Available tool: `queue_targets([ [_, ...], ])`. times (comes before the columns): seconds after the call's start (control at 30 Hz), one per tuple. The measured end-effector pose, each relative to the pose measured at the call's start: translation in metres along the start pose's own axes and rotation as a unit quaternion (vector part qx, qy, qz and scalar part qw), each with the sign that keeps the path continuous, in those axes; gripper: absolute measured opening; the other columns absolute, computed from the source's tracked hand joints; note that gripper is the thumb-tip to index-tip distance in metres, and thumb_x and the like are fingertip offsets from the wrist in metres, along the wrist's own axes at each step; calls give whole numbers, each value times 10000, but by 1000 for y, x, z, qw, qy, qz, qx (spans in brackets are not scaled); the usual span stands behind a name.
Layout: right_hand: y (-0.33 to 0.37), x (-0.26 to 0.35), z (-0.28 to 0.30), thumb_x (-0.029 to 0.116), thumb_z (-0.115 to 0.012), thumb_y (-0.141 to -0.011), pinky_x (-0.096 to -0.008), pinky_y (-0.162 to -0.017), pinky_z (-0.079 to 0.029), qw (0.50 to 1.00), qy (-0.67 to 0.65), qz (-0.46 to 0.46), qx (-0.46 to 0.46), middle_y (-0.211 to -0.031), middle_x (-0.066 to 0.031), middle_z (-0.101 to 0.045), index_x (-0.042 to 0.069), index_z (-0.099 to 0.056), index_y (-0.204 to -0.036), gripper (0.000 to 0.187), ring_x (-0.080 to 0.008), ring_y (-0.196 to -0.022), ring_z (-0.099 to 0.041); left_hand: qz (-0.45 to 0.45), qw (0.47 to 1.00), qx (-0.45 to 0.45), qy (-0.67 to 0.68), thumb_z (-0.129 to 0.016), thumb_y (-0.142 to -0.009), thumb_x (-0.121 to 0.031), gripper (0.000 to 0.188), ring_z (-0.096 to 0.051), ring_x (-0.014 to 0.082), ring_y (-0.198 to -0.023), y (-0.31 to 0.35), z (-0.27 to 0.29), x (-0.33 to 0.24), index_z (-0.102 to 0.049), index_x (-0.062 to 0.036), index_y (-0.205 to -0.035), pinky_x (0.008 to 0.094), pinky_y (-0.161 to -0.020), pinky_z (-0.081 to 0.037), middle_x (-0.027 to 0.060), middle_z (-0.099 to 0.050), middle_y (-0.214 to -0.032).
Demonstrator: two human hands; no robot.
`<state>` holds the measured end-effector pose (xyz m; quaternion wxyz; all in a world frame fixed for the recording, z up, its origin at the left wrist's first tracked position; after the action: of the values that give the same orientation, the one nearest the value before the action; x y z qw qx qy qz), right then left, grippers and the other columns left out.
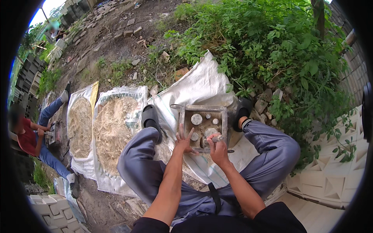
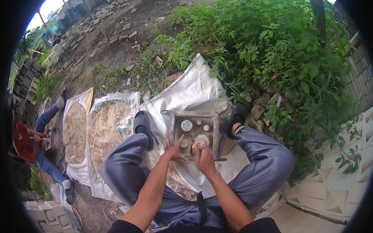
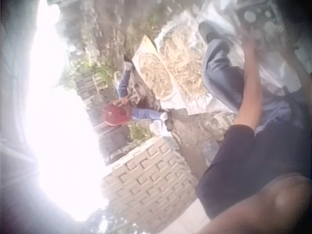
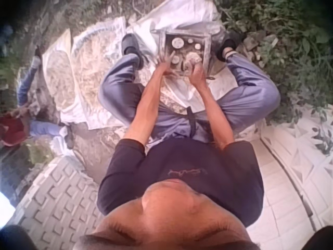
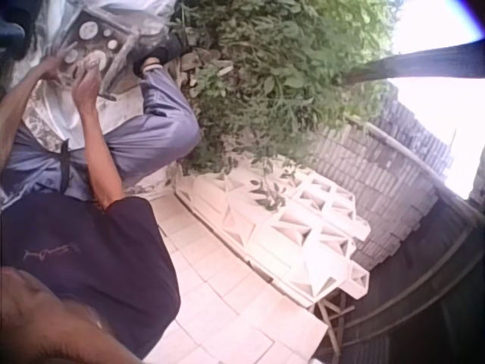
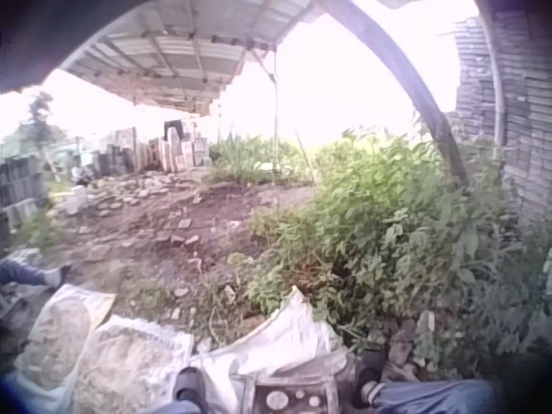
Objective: The person prepares cylindrical building components by packing a granular material into a metal mold using a handheld tool.
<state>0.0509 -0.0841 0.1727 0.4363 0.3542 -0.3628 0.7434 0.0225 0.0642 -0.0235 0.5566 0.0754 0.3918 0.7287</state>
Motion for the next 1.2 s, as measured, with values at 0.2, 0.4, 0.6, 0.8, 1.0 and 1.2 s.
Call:
queue_targets([
  [0.2,-12,4,-7,122,-552,-961,-351,-628,-446,990,-84,-77,78,-765,-104,-572,25,-476,-976,124,-258,-653,-555,-8,1000,-4,0,-914,-434,-518,1448,-40,553,-1400,0,-2,2,74,-456,-1491,608,-1081,-298,123,368,-1507],
  [0.4,6,35,14,114,-555,-960,-365,-663,-444,986,-122,76,-85,-821,-112,-544,31,-441,-992,145,-260,-686,-541,-11,1000,-5,15,-916,-408,-525,1441,-90,582,-1362,-4,0,2,10,-433,-1508,598,-1079,-291,191,351,-1501],
  [0.6,-11,8,3,37,-521,-953,-368,-722,-440,994,-98,-50,-12,-912,-151,-526,16,-434,-992,98,-270,-787,-534,-14,999,-26,16,-926,-400,-502,1435,-112,572,-1358,-7,2,4,-12,-449,-1505,598,-1053,-328,181,351,-1504],
  [0.8,-1,-3,-3,75,-534,-958,-375,-756,-445,996,-75,-35,-37,-927,-152,-533,15,-443,-994,115,-278,-800,-539,-4,1000,-2,7,-909,-449,-520,1436,-47,565,-1393,-5,2,4,81,-457,-1488,614,-1088,-280,136,371,-1502],
  [1.0,1,13,19,72,-528,-960,-366,-768,-452,981,-125,-71,-132,-922,-135,-531,2,-447,-983,110,-271,-841,-555,-3,1000,2,-6,-893,-434,-569,1440,-59,570,-1390,-6,-7,5,87,-465,-1484,613,-1075,-298,140,387,-1492],
  [1.2,-25,14,5,76,-545,-958,-378,-695,-459,994,-90,-54,16,-917,-145,-549,13,-466,-995,107,-288,-764,-562,-7,1000,17,17,-897,-450,-550,1429,-43,560,-1396,3,-14,6,83,-462,-1486,620,-1072,-296,123,390,-1494],
])
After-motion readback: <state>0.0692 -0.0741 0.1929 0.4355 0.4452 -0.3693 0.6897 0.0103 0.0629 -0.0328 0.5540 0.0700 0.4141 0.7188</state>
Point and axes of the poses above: each hand's wrist, its own y-axis away from the middle knuckle, its own z-axis out of the back of the hand, x = y × z, the point moved 10 cm from there along -y, towards the middle knuckle
